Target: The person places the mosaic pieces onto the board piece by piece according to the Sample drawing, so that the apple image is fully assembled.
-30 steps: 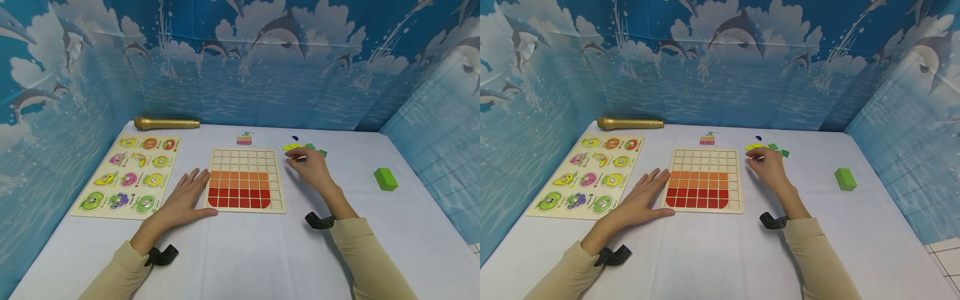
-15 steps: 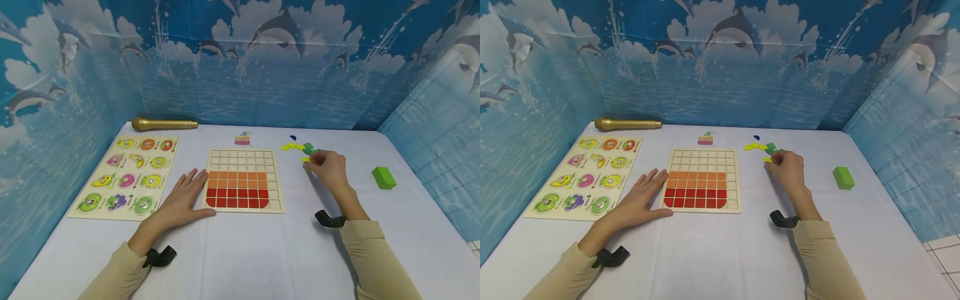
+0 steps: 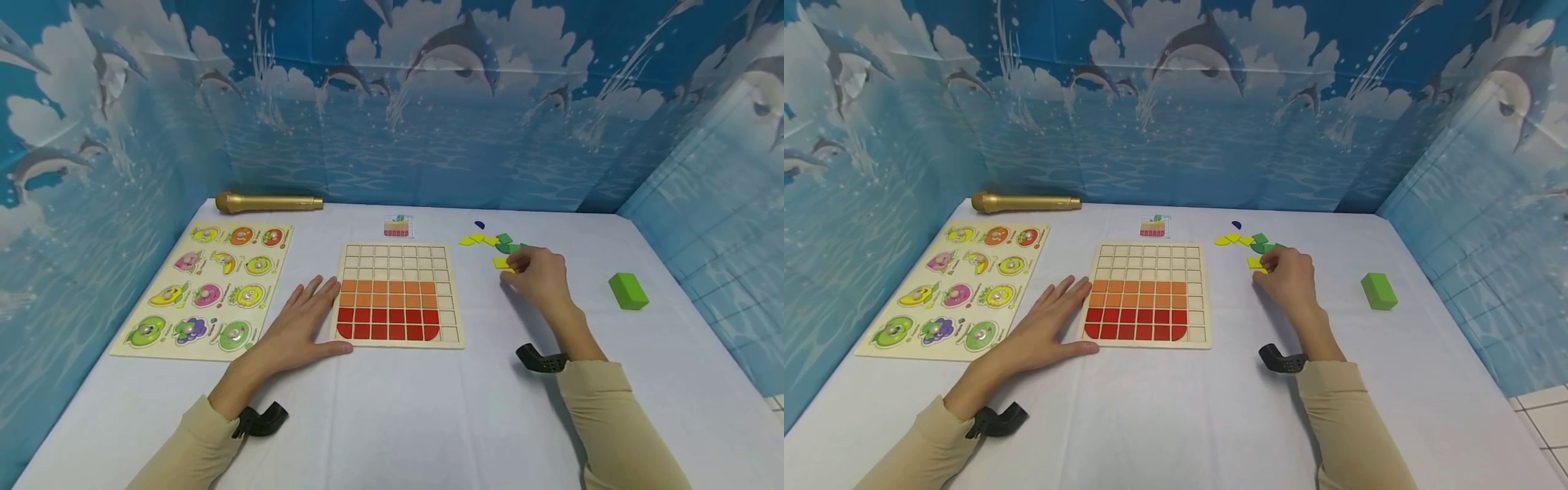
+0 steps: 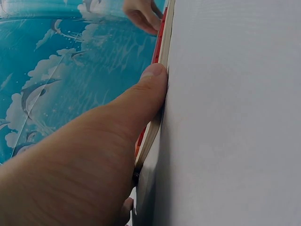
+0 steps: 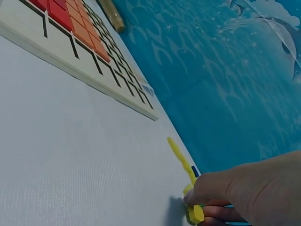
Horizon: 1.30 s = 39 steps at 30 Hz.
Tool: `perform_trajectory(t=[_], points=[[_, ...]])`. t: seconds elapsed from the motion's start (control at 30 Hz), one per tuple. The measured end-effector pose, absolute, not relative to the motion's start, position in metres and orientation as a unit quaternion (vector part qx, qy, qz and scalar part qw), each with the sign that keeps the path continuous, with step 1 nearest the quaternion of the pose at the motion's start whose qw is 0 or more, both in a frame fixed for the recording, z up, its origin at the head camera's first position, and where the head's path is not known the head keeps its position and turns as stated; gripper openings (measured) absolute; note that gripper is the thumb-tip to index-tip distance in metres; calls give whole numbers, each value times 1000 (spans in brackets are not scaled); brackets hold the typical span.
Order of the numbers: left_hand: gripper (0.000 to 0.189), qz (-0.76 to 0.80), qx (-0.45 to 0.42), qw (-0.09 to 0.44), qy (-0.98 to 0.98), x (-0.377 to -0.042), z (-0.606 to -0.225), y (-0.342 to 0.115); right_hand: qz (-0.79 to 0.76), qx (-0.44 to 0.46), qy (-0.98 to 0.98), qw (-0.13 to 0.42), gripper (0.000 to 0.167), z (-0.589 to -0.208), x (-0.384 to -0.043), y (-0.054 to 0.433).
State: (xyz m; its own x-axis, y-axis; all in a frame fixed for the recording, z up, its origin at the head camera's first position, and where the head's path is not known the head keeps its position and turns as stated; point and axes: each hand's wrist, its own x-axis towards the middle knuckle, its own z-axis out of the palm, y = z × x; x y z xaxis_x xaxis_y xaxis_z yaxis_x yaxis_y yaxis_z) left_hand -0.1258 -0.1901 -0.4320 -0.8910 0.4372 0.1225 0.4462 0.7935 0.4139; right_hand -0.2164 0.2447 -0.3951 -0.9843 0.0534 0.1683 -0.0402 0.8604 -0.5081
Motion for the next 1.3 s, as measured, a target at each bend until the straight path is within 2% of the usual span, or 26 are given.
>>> perform_trajectory(t=[0.2,0.6,0.97,1.3], points=[[113,-224,-232,7,-947,-125,-431,-190,284,46,-952,102,28,-390,-217,236],[113,-232,-231,6,-945,-126,-434,-191,345,153,-925,51,28,-392,-232,181],[113,-230,-235,12,-944,-127,-433,-190,349,195,-917,4,27,-399,-230,143],[113,-231,-234,7,-945,-127,-432,-191,370,209,-905,8,28,-405,-228,144]])
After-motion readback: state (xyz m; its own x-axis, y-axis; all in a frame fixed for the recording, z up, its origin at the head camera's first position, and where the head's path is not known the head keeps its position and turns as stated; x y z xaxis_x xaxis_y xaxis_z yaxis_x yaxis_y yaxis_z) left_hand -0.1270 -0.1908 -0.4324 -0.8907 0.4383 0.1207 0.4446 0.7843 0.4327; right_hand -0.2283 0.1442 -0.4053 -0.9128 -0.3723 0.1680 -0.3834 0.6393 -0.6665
